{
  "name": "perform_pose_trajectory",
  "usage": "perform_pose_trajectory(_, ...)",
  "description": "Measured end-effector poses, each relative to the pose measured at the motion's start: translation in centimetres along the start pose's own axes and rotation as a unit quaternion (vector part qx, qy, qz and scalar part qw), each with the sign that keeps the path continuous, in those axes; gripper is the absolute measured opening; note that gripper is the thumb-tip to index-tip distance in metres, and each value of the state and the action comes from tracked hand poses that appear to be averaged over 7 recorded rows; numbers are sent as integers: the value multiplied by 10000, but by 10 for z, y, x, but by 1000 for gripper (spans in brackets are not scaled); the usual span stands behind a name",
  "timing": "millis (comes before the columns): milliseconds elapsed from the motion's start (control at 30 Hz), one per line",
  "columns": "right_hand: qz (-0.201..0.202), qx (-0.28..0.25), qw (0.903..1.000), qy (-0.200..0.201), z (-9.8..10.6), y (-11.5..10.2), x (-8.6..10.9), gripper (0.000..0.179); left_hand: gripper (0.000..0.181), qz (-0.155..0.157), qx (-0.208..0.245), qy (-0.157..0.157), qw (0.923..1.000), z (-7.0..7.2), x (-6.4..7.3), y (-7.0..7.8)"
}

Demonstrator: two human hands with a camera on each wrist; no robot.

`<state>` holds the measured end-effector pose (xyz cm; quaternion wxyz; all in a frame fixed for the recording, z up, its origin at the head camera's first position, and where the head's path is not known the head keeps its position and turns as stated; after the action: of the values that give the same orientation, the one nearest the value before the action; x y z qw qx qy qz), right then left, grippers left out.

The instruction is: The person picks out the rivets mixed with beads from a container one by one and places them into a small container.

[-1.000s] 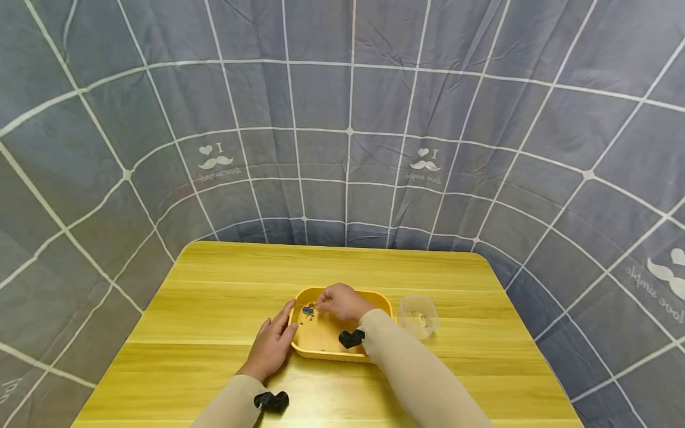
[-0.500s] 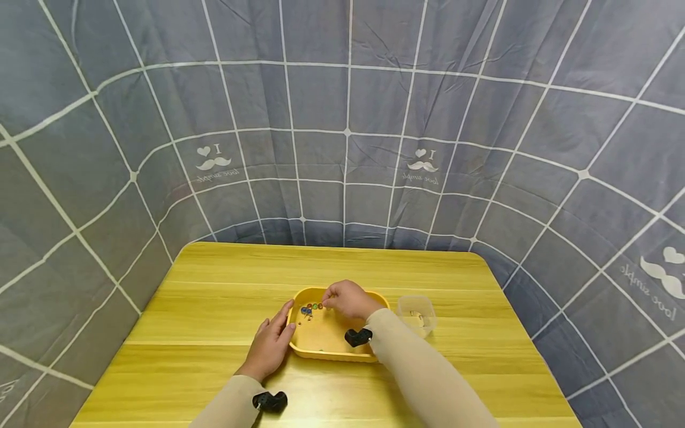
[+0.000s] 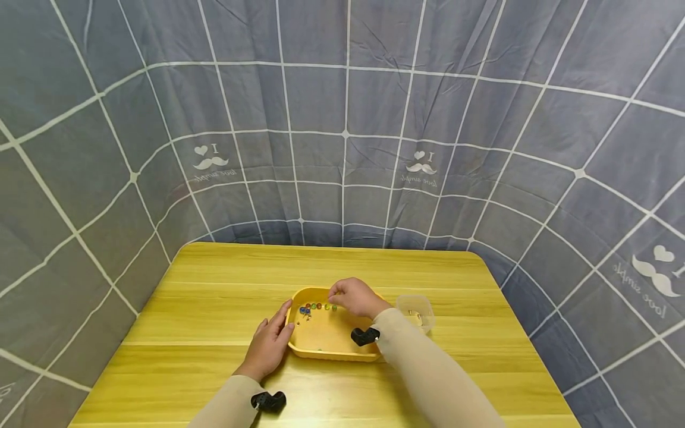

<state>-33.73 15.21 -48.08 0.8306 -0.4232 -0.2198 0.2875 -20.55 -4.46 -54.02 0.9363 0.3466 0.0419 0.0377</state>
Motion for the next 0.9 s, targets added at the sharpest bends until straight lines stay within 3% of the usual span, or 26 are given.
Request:
perform_pose_trajectory(567,-32,-171,9998,16,27,0,7,18,57,67,-61,140,9999,-4,-3,12)
perform_pose_trajectory(900,11,-17,9998,193,46,6,9,18,58,185,-64,1,9998,-7,-8,11)
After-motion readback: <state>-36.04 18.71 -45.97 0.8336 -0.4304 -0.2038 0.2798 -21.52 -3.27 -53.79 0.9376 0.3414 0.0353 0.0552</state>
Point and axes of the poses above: each hand's wrist, its own x-axis away from the middle knuckle, its own z-axis out of the back of the hand, y = z × x, the point moved 6 cm from there along -x, towards the middle knuckle, and after that the axes turned 11 degrees about -x, right-handed, at the moved point
